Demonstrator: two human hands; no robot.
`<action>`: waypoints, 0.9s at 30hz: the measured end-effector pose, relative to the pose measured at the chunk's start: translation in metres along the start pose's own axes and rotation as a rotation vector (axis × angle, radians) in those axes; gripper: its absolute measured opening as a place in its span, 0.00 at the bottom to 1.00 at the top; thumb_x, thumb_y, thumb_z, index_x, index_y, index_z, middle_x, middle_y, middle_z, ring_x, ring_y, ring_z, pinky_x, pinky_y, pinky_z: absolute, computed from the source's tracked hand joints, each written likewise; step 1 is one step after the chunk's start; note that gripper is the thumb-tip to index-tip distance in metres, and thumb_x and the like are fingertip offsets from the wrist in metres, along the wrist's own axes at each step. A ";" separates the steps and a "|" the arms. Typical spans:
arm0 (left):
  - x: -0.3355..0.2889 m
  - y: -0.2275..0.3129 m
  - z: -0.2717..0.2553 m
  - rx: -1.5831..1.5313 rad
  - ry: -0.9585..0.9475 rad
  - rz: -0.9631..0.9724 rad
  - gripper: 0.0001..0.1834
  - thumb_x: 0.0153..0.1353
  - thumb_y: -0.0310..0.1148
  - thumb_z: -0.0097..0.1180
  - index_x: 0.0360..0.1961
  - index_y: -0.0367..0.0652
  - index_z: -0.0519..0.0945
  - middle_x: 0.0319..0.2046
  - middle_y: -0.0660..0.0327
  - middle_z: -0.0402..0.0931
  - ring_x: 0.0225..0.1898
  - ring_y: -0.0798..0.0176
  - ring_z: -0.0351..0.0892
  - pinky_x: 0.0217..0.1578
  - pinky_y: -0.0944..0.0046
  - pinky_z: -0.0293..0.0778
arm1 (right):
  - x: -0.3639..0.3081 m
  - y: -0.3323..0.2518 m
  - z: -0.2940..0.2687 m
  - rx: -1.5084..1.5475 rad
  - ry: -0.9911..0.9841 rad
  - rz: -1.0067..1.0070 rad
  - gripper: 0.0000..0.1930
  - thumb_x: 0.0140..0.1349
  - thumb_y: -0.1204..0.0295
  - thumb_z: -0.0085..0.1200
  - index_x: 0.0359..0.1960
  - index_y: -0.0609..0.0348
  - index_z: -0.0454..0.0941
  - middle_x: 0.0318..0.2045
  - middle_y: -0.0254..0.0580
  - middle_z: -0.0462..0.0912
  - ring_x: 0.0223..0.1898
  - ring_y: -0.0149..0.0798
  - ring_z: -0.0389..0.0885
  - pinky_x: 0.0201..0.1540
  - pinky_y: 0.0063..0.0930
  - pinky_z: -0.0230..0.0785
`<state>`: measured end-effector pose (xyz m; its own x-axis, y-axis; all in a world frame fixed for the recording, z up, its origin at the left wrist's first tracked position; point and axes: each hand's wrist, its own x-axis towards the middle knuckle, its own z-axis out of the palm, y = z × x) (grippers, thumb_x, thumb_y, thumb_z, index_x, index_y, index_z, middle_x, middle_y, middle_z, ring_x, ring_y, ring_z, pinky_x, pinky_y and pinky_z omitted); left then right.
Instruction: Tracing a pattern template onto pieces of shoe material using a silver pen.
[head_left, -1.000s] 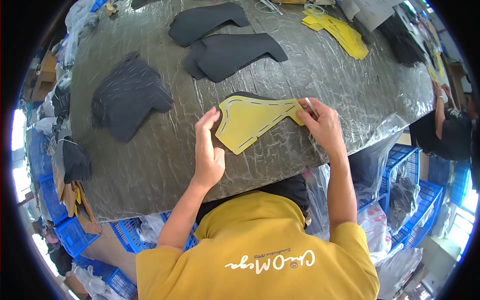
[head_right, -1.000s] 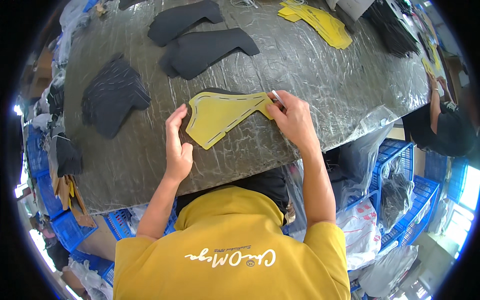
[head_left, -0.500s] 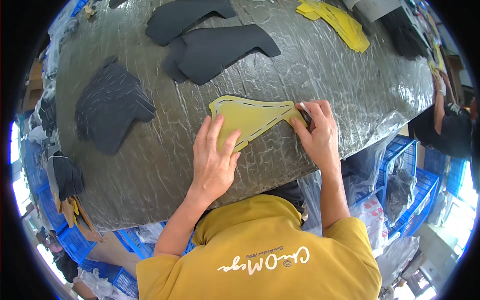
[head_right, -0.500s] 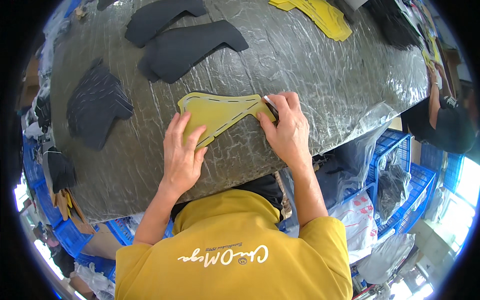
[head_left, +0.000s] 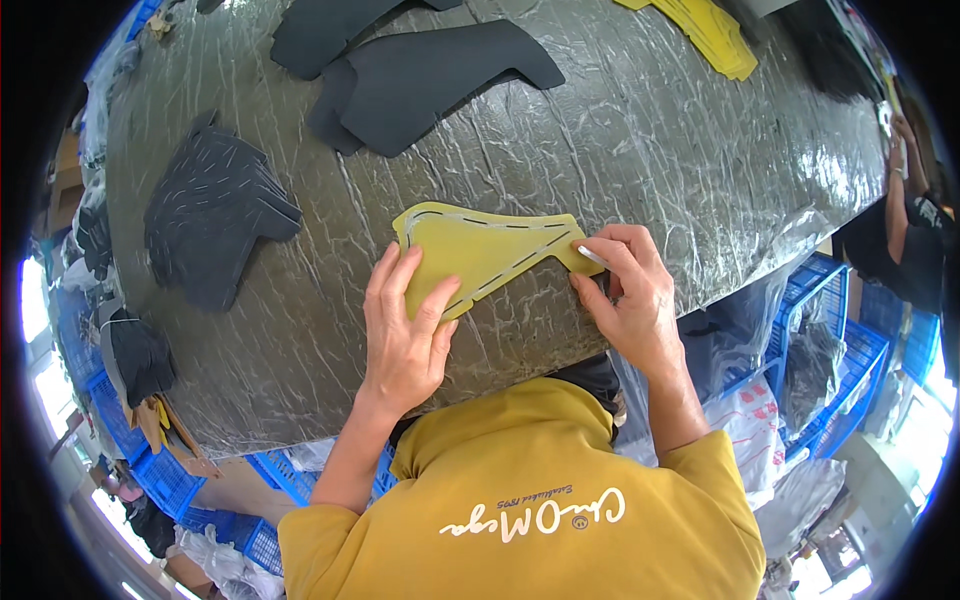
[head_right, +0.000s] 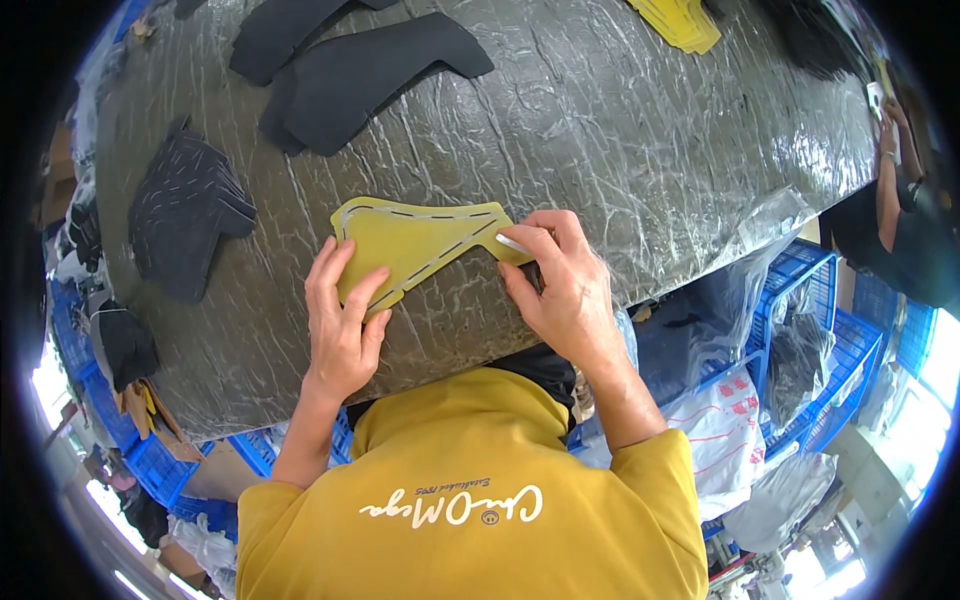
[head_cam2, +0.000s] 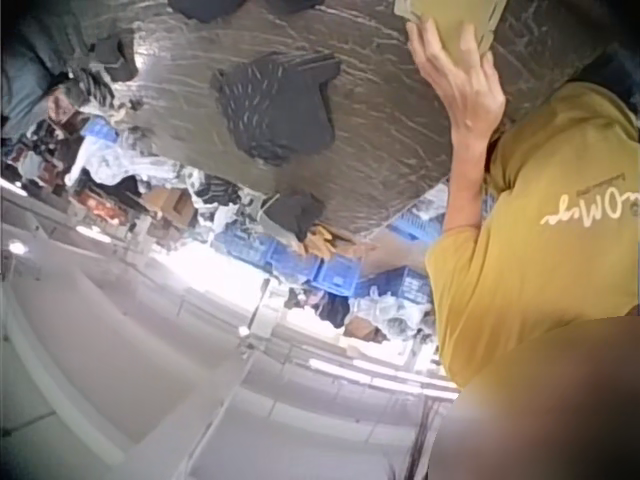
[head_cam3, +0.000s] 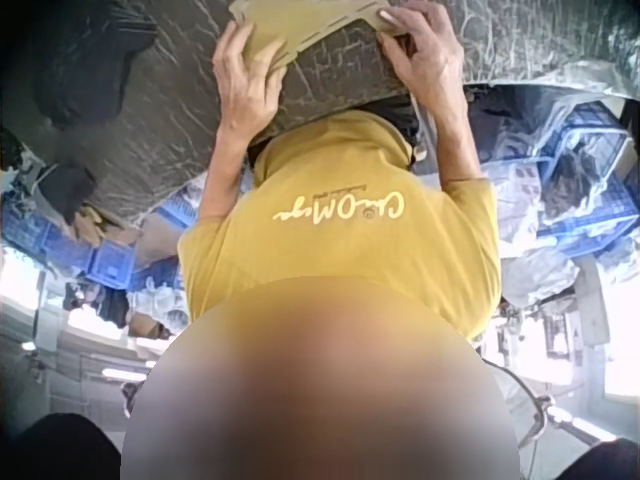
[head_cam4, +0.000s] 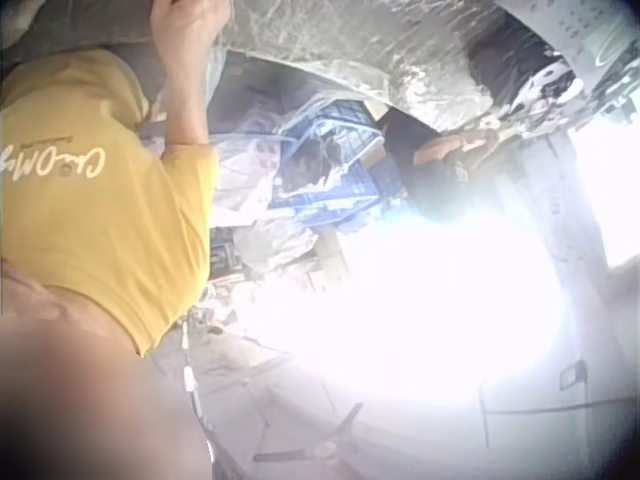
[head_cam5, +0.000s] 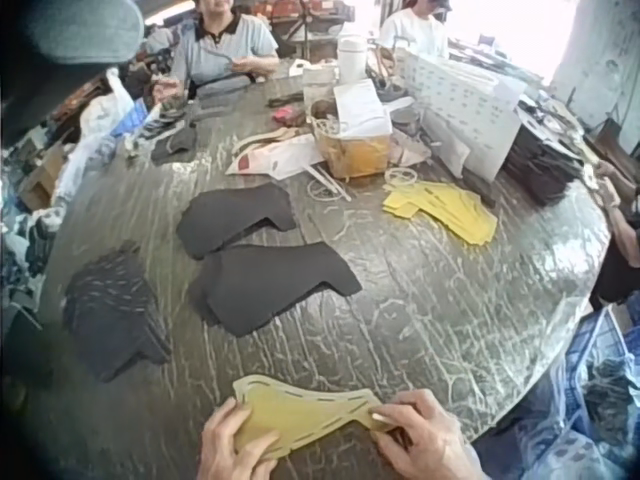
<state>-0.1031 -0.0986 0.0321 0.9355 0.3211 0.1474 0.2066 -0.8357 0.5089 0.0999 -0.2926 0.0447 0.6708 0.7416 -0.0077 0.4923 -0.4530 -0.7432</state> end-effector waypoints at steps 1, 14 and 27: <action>-0.001 -0.003 0.001 -0.045 -0.009 0.002 0.26 0.58 0.28 0.63 0.60 0.46 0.78 0.70 0.44 0.60 0.71 0.32 0.58 0.68 0.38 0.59 | 0.000 0.000 0.000 0.022 -0.015 0.006 0.19 0.55 0.77 0.69 0.50 0.55 0.81 0.48 0.42 0.78 0.35 0.45 0.82 0.35 0.36 0.77; 0.003 -0.008 -0.005 -0.048 -0.073 0.075 0.25 0.57 0.26 0.62 0.58 0.50 0.83 0.70 0.48 0.64 0.72 0.42 0.60 0.67 0.41 0.60 | 0.009 0.001 -0.001 -0.050 -0.044 -0.059 0.20 0.55 0.77 0.69 0.50 0.55 0.79 0.49 0.44 0.77 0.37 0.47 0.83 0.38 0.36 0.78; 0.004 -0.008 -0.004 -0.001 -0.096 0.127 0.27 0.52 0.25 0.60 0.56 0.50 0.84 0.68 0.60 0.70 0.71 0.53 0.64 0.69 0.42 0.55 | 0.020 -0.006 -0.005 -0.081 -0.137 -0.039 0.27 0.56 0.75 0.66 0.61 0.49 0.78 0.52 0.46 0.75 0.45 0.53 0.81 0.46 0.42 0.76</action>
<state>-0.1019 -0.0885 0.0319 0.9772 0.1684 0.1292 0.0842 -0.8663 0.4925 0.1129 -0.2778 0.0527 0.5712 0.8174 -0.0754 0.5635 -0.4572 -0.6881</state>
